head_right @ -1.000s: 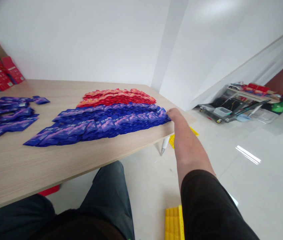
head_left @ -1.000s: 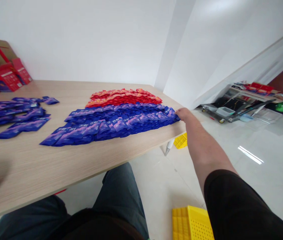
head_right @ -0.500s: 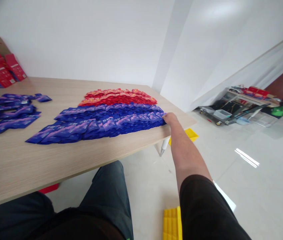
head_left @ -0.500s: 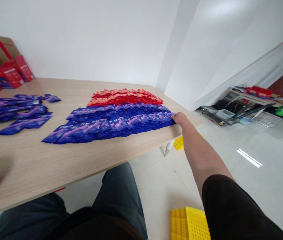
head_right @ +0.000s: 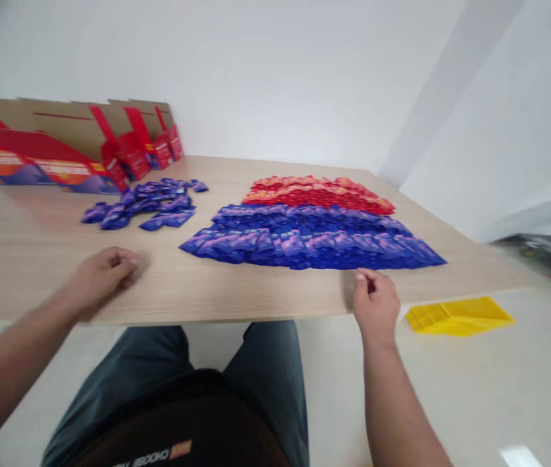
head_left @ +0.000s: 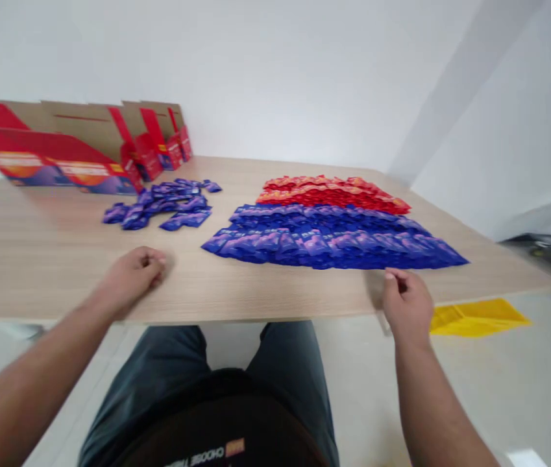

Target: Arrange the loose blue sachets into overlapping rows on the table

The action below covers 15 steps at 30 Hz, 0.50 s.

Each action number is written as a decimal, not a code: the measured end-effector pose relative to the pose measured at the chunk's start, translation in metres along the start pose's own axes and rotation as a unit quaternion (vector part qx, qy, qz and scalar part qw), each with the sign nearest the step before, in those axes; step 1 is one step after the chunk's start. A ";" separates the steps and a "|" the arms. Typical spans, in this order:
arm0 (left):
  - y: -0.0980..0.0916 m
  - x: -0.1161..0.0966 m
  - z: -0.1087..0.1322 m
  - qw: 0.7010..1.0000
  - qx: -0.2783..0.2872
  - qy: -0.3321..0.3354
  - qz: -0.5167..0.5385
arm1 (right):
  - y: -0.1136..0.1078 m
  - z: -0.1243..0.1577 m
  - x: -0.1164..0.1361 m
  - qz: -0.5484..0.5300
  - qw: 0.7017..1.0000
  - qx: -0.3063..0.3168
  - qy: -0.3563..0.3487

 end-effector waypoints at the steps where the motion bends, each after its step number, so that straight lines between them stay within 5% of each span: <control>1: -0.001 0.003 -0.007 1.000 0.009 -0.001 0.002 | 0.009 0.014 0.013 -0.014 0.999 0.014 -0.032; 6: -0.012 0.008 -0.051 0.999 0.000 0.007 -0.053 | 0.033 0.040 0.053 -0.003 0.994 0.039 -0.098; 11: -0.021 0.006 -0.097 0.990 -0.058 0.013 -0.130 | 0.035 0.041 0.055 0.061 0.994 0.042 -0.075; 15: -0.009 -0.012 -0.130 0.981 -0.069 0.028 -0.177 | 0.034 0.045 0.057 0.098 0.991 0.042 -0.084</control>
Point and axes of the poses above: each hand's wrist, its own z-axis away from the middle knuckle, its own y-axis out of the palm, x = y × z, the point moved 5 cm from there along -z, towards the middle knuckle, and after that the axes turned 4 degrees about y, right-handed, at the moved point
